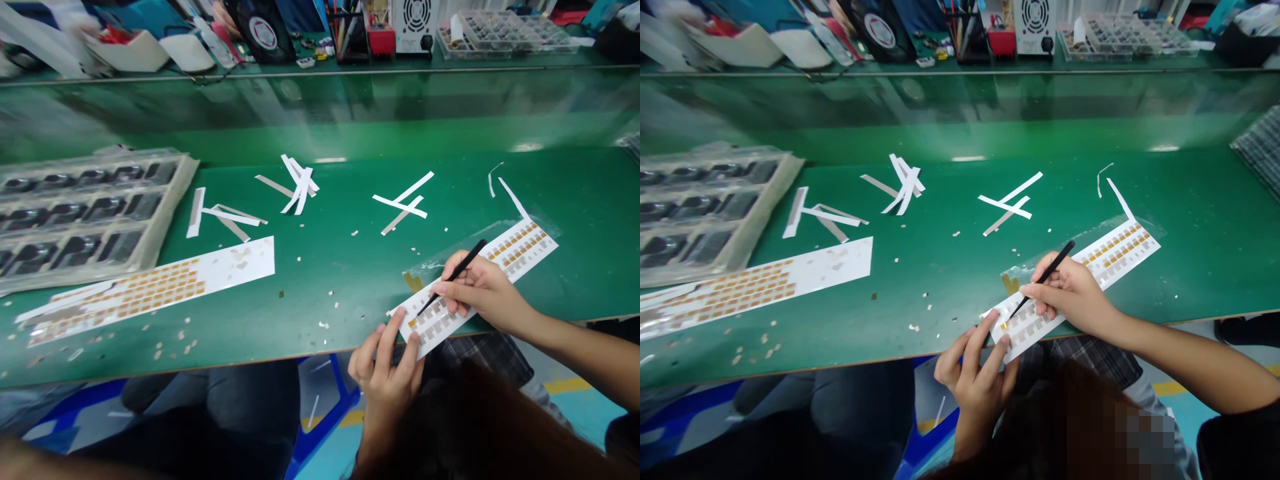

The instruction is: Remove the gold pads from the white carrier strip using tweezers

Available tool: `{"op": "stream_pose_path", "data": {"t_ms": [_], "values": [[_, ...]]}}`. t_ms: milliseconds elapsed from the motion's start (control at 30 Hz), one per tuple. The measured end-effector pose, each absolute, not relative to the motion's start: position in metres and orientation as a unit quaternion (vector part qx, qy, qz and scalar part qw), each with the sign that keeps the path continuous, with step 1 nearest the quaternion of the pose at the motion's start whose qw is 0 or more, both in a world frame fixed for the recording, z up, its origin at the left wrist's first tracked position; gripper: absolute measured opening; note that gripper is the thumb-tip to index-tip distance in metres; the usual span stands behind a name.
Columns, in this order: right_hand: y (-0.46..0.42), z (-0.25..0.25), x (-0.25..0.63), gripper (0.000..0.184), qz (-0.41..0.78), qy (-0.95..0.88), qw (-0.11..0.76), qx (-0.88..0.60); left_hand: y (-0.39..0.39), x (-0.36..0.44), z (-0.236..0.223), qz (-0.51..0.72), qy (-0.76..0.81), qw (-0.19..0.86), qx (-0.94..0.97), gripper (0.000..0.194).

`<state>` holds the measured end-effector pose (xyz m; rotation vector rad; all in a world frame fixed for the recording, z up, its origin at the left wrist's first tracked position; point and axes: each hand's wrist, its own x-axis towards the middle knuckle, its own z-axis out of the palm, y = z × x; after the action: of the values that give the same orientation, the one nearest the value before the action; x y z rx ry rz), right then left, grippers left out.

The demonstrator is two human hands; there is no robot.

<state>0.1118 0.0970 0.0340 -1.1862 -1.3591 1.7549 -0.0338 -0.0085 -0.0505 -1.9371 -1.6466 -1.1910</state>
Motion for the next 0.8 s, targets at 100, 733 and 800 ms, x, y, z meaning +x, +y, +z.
{"op": "stream_pose_path", "data": {"t_ms": [100,733,800], "values": [[0.097,0.034,0.111,0.031,0.663,-0.515,0.305,-0.450,-0.009,-0.034,-0.050,-0.417,-0.577,0.165,-0.683,0.007],[0.096,0.039,0.115,0.030,0.666,-0.462,0.376,-0.449,-0.012,-0.035,-0.046,-0.384,-0.595,0.174,-0.684,0.020],[0.099,0.049,0.120,0.027,0.640,-0.447,0.444,-0.441,-0.013,-0.035,-0.045,-0.378,-0.598,0.169,-0.687,0.021]]}}
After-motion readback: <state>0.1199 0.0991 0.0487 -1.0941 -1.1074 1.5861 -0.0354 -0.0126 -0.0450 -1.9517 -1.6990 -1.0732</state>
